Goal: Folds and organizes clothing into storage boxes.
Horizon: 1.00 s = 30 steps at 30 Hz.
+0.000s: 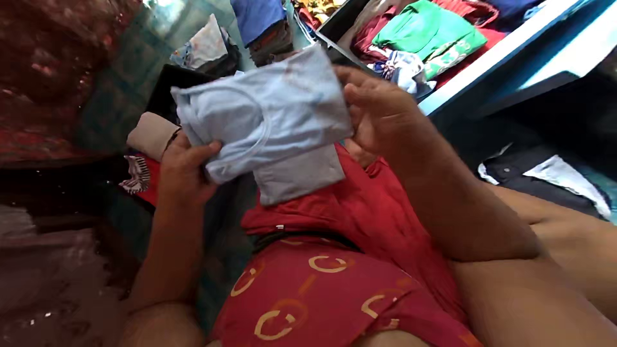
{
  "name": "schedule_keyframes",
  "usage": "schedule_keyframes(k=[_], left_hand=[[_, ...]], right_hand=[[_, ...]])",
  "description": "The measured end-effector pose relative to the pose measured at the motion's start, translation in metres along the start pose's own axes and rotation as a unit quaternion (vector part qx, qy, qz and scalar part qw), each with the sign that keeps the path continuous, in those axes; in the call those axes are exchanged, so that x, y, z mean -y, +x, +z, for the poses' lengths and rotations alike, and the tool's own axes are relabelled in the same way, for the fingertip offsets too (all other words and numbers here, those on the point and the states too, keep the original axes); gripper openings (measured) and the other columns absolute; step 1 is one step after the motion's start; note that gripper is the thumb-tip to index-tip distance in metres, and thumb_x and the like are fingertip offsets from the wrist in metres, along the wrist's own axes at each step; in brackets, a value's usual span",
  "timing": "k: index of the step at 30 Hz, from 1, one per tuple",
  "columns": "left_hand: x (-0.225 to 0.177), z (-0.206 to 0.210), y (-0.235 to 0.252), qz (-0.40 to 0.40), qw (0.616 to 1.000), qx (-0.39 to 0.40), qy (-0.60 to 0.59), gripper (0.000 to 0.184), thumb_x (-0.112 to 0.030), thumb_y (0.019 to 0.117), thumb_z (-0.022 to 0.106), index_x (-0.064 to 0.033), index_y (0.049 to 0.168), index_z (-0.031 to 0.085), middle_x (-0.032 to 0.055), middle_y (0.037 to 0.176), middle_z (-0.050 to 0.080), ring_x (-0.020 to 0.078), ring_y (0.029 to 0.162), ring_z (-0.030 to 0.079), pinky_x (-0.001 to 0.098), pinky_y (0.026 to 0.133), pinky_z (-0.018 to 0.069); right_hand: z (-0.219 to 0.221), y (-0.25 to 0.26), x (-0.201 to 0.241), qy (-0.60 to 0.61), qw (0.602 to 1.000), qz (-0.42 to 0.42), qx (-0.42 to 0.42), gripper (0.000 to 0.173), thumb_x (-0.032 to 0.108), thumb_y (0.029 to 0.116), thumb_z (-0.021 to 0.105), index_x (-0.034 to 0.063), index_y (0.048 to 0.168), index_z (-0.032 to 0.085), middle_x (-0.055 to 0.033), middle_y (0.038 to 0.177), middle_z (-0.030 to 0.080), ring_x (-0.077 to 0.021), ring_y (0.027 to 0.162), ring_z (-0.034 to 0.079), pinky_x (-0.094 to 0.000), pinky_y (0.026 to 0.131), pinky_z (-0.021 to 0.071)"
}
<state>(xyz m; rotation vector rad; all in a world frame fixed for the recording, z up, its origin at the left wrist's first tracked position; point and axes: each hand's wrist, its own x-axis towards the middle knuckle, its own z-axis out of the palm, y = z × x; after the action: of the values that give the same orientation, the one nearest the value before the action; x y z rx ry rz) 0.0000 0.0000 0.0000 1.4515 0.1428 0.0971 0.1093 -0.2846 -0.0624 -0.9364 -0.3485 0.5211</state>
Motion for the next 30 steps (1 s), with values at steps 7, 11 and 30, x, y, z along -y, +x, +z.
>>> schedule_keyframes(k=[7, 11, 30], left_hand=[[0.007, 0.028, 0.011, 0.003, 0.999, 0.051, 0.002, 0.029, 0.004, 0.0912, 0.054, -0.0113, 0.115, 0.060, 0.0010, 0.100, 0.074, 0.0127, 0.090, 0.073, 0.0342, 0.081, 0.0631], [0.101, 0.014, -0.014, -0.262, 0.957, -0.075, 0.103, 0.028, -0.006, 0.0972, 0.057, -0.0033, 0.125, 0.058, 0.0092, 0.097, 0.070, 0.0175, 0.081, 0.068, 0.0378, 0.071, 0.0594], [0.078, -0.010, 0.021, -0.158, 0.912, -0.015, 0.377, 0.080, -0.021, 0.0891, 0.076, 0.0038, 0.151, 0.033, 0.0258, 0.132, 0.056, 0.0289, 0.106, 0.065, 0.0446, 0.088, 0.0567]], right_hand=[[-0.029, -0.016, 0.013, -0.078, 0.996, 0.029, -0.021, 0.039, 0.001, 0.0920, 0.059, 0.0087, 0.130, 0.054, -0.0024, 0.109, 0.072, -0.0138, 0.094, 0.072, -0.0352, 0.080, 0.0635], [-0.072, -0.009, -0.052, -0.181, 0.937, 0.296, 0.042, 0.032, 0.011, 0.0992, 0.059, 0.0041, 0.131, 0.058, -0.0103, 0.101, 0.071, -0.0196, 0.083, 0.070, -0.0404, 0.070, 0.0614], [-0.108, 0.017, 0.008, -0.435, 0.866, 0.233, -0.077, 0.024, 0.015, 0.1027, 0.060, -0.0030, 0.119, 0.063, -0.0197, 0.102, 0.068, -0.0271, 0.081, 0.068, -0.0476, 0.076, 0.0582]])
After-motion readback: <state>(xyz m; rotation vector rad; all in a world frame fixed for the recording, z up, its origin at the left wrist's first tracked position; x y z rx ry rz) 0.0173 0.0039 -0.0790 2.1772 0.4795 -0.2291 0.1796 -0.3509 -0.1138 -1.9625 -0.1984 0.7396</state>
